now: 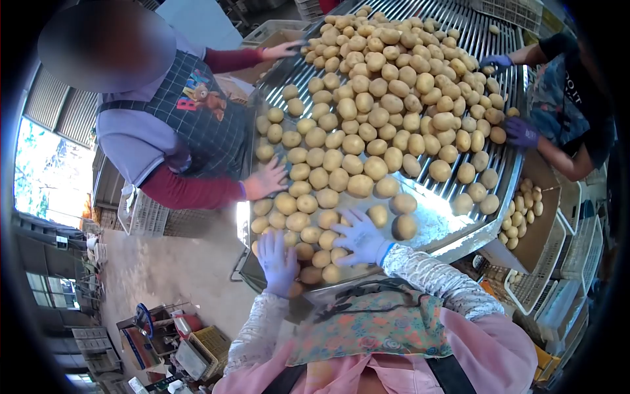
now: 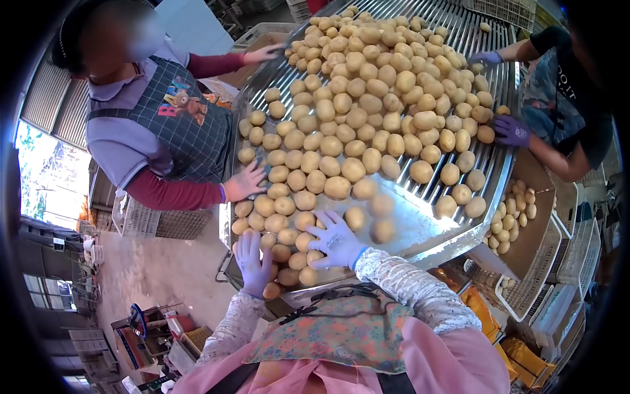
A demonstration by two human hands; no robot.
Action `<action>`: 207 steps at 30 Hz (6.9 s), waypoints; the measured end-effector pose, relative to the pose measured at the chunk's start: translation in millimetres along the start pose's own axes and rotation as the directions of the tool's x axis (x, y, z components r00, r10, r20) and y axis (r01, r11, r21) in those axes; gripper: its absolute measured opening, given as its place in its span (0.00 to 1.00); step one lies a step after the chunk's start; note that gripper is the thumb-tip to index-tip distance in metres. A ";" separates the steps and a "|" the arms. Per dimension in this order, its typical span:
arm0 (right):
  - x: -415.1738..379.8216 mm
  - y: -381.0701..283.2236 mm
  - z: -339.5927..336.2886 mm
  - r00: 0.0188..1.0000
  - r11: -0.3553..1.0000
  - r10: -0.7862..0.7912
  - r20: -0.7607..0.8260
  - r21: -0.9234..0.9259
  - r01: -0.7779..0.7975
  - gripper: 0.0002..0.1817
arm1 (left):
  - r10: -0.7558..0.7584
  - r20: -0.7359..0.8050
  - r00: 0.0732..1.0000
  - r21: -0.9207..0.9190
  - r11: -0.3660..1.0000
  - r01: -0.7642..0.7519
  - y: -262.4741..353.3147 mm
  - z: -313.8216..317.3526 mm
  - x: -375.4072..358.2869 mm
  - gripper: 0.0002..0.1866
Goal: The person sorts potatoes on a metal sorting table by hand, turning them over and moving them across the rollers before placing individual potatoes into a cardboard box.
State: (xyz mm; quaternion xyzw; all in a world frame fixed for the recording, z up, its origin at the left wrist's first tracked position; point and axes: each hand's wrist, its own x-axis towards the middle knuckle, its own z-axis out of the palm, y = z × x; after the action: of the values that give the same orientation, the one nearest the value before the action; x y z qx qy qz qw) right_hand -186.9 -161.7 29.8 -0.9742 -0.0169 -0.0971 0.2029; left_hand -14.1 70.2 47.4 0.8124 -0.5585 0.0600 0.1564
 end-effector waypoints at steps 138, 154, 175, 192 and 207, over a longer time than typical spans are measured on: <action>-261.9 74.5 -136.0 0.185 0.673 0.719 -0.670 0.603 -0.429 0.28 | -0.118 0.214 0.970 0.033 0.993 0.113 6.9 34.0 96.1 0.35; -121.8 38.6 -69.0 0.859 0.865 0.502 -0.106 0.031 -0.501 0.43 | 0.171 0.364 0.915 -0.087 0.985 -0.150 36.1 1.6 13.3 0.33; -50.3 163.6 -123.5 0.632 0.612 0.678 -0.375 -0.189 -0.768 0.19 | -0.115 0.060 0.991 0.074 0.991 0.111 79.4 76.0 130.4 0.40; -39.1 6.0 -17.4 0.984 0.984 0.174 -0.029 -0.043 -0.176 0.29 | -0.206 0.123 0.971 0.119 0.974 0.192 -27.4 20.0 4.7 0.37; -66.7 166.6 -83.6 0.819 0.895 0.376 -0.433 -0.059 -0.443 0.24 | -0.060 0.136 0.989 -0.050 0.996 0.067 28.0 39.7 68.1 0.33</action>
State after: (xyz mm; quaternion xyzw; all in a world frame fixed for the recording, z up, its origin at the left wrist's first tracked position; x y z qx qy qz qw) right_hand -255.5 -347.4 26.6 -0.9252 0.2440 -0.2544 0.1407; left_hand -17.9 -12.2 33.7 0.8275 -0.5430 -0.0149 0.1422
